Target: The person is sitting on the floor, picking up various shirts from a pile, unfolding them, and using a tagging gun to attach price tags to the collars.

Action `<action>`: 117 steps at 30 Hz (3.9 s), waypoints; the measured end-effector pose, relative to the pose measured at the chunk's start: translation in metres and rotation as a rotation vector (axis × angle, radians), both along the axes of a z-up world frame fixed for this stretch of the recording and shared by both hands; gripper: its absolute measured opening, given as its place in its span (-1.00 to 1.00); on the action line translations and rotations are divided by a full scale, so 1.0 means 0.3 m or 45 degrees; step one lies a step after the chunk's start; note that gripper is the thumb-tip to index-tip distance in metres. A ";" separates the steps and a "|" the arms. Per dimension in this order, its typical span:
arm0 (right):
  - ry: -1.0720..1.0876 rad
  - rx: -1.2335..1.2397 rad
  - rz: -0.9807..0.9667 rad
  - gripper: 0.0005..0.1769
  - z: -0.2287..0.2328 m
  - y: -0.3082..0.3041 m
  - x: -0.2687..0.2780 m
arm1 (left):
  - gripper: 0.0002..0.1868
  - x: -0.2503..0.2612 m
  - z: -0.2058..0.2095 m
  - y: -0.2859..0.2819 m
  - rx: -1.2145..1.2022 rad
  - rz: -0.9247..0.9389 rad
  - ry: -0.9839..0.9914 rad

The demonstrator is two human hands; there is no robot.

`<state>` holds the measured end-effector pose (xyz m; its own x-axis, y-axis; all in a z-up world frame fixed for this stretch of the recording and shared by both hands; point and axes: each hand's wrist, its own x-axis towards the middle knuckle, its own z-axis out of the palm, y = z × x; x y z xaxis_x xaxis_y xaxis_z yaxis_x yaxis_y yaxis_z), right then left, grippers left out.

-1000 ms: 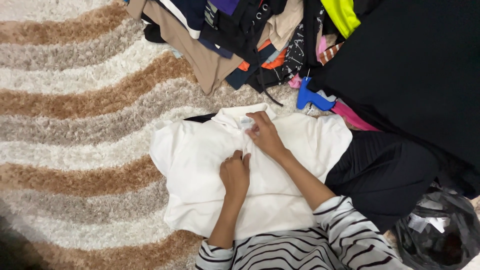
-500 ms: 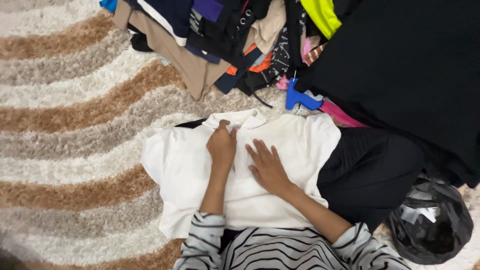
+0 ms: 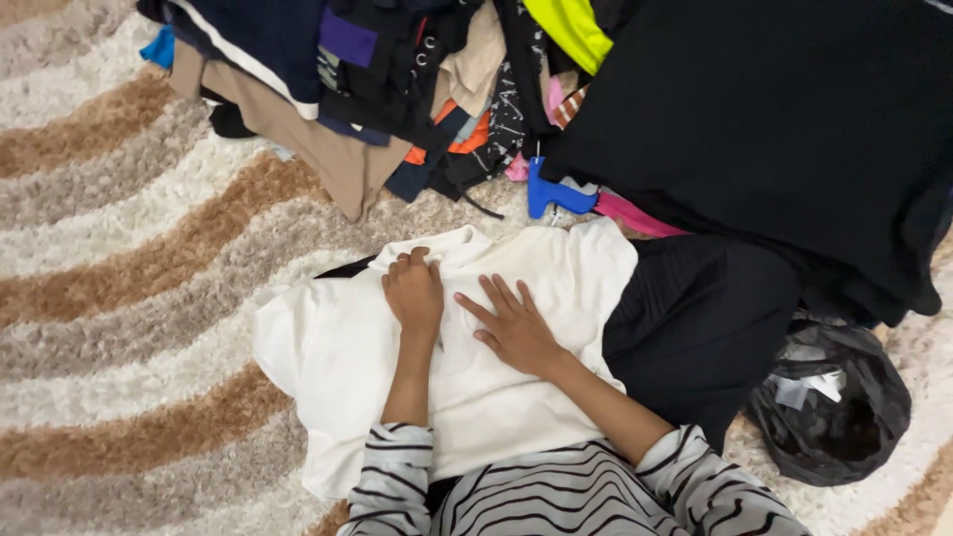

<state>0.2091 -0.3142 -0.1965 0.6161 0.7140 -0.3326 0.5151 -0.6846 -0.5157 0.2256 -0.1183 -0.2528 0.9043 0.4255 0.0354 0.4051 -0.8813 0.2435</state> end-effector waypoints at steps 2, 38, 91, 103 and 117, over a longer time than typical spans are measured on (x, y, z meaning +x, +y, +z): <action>-0.004 0.009 -0.009 -0.34 -0.067 -0.019 0.013 | -0.76 -0.019 0.010 -0.041 0.046 -0.087 -0.113; -0.386 0.171 -0.224 -0.48 -0.237 -0.249 0.007 | -0.46 -0.202 -0.267 -0.342 -0.002 -1.016 -0.045; -0.485 -0.258 -2.280 -0.81 -0.348 -1.458 -0.361 | -0.62 -0.140 0.222 -1.360 -0.437 -2.000 -0.099; -0.231 0.011 -2.780 -0.80 -0.522 -1.590 -0.392 | -0.66 -0.165 0.039 -1.419 -0.109 -2.103 0.100; -0.604 -0.275 -2.386 -0.87 -0.141 -1.468 -0.391 | -0.72 -0.157 0.037 -1.377 -0.454 -2.033 -0.007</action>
